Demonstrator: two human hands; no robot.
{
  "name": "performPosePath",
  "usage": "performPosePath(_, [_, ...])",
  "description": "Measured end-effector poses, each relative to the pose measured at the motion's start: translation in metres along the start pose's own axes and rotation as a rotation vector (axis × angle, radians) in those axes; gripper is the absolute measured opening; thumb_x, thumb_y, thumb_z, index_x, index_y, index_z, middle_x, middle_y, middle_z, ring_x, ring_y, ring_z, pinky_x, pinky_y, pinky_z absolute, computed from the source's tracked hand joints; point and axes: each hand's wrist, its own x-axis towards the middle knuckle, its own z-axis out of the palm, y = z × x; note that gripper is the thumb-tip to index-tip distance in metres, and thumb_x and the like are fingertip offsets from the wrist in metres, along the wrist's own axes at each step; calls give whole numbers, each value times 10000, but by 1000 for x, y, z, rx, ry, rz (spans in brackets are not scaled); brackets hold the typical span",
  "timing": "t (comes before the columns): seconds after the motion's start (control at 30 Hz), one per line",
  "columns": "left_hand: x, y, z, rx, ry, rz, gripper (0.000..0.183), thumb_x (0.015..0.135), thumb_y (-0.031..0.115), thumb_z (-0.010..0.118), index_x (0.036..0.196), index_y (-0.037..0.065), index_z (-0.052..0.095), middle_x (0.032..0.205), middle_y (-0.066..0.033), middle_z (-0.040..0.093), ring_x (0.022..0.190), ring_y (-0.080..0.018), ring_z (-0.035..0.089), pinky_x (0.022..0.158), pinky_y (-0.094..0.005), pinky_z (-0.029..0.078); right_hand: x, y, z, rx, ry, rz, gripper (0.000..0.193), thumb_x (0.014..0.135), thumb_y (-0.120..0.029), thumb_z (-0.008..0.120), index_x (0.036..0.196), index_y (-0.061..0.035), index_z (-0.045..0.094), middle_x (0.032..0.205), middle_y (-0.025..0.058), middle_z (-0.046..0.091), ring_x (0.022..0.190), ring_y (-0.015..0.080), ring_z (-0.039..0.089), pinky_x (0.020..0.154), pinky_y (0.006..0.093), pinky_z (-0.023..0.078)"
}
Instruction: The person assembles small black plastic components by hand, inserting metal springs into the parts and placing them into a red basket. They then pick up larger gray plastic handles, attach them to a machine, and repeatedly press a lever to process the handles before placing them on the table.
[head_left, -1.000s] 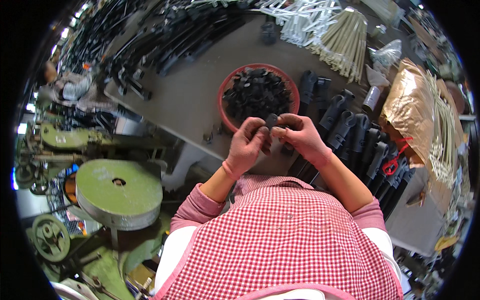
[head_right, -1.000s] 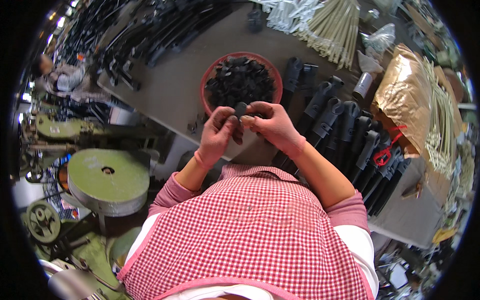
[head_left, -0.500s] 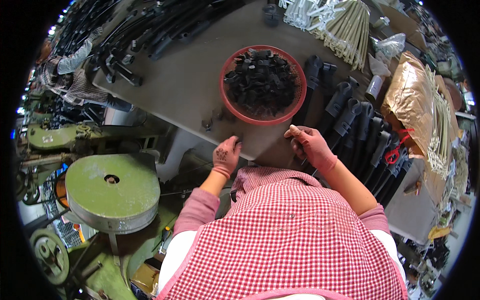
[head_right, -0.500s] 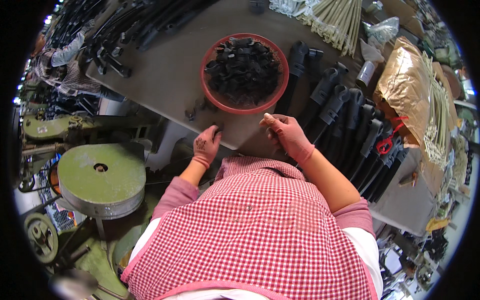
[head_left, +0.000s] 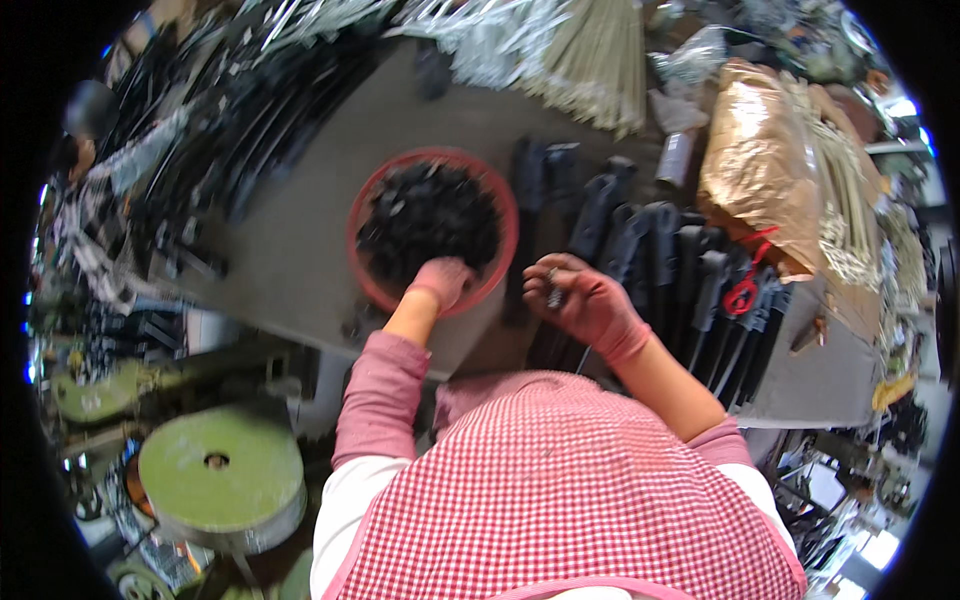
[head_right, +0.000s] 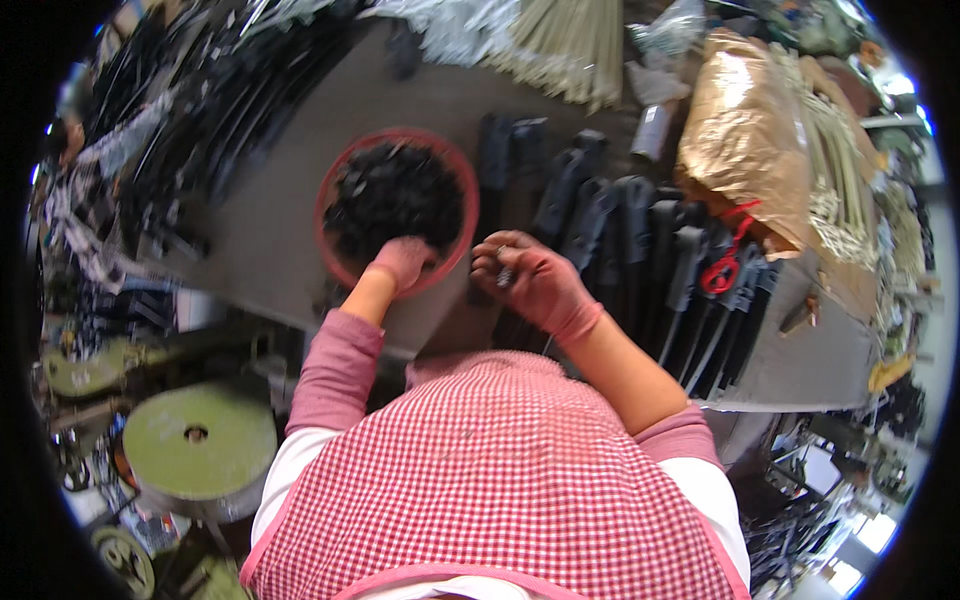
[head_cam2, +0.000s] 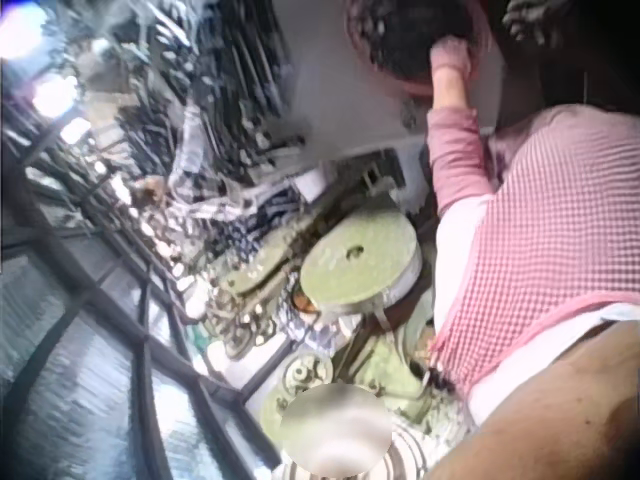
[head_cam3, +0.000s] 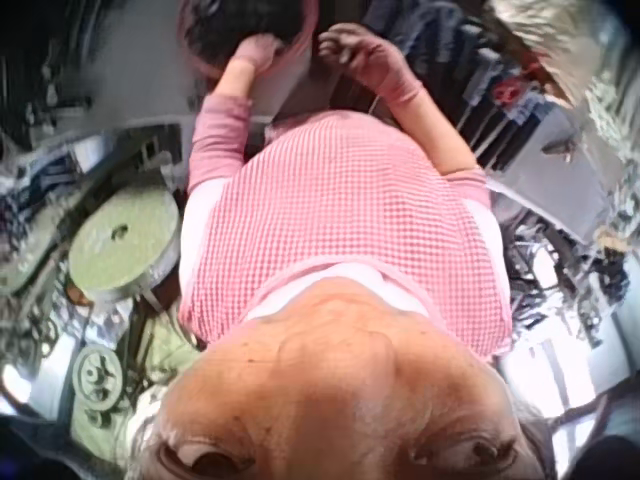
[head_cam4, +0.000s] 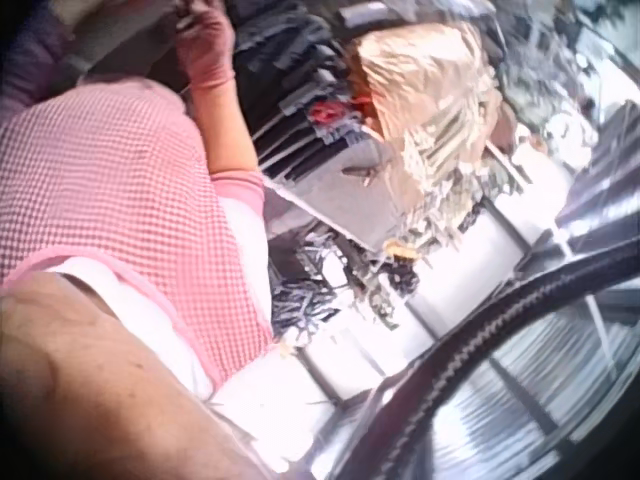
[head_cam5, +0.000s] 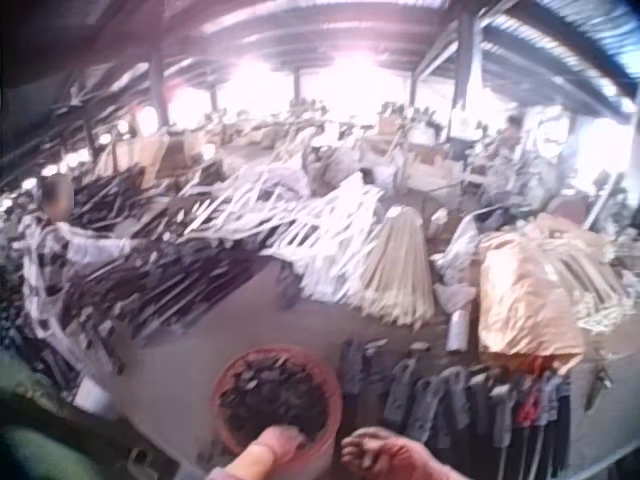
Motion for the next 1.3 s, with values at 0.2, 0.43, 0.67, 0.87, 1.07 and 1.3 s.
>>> performPosePath(0.2, [-2, 7, -3, -177, 178, -17, 133, 841, 179, 643, 941, 147, 723, 1074, -134, 650, 1061, -303, 621, 927, -367, 501, -11, -26, -7, 10, -12, -55, 281, 946, 81, 447, 1199, -5, 535, 1245, 203, 591, 1171, 322, 602, 1064, 442, 491])
performPosePath(0.43, [-49, 86, -74, -1778, 443, -105, 180, 962, 42, 602, 1139, 21, 622, 938, -12, 645, 865, -120, 633, 730, -260, 525, -12, -24, 26, -300, -72, 58, 178, 1011, -116, 549, 1174, -44, 555, 1170, 133, 664, 949, 189, 685, 809, 339, 591])
performPosePath(0.67, [-93, 121, -116, -1709, 514, 11, 296, 906, 27, 687, 1197, -12, 643, 1038, -39, 666, 866, -87, 610, 744, -233, 508, -18, 1, 79, -665, -35, 112, 292, 967, -292, 651, 1106, -40, 694, 795, -73, 554, 684, 25, 472, 584, 198, 383])
performPosePath(0.87, [-117, 125, -119, -1632, 633, 69, 218, 894, -35, 666, 1109, -6, 685, 1143, -34, 615, 876, -88, 608, 726, -215, 509, -27, 6, 103, -752, -30, 213, 314, 953, -328, 668, 1071, -39, 702, 808, -50, 575, 670, 48, 509, 566, 212, 392])
performPosePath(1.07, [-121, 124, -121, -1443, 730, 90, 177, 917, -39, 625, 1084, 1, 665, 985, -41, 663, 800, -95, 625, 669, -224, 527, -22, 17, 106, -880, 15, 54, 307, 905, -337, 728, 875, -33, 750, 705, 6, 664, 542, 52, 502, 492, 213, 385])
performPosePath(1.3, [-125, 133, -126, -1523, 726, 58, 142, 954, -16, 589, 1093, -30, 612, 868, -76, 681, 706, -127, 653, 640, -251, 547, -20, 20, 98, -869, -104, 22, 296, 947, -295, 679, 870, -16, 742, 711, 21, 683, 549, 71, 550, 482, 223, 411])
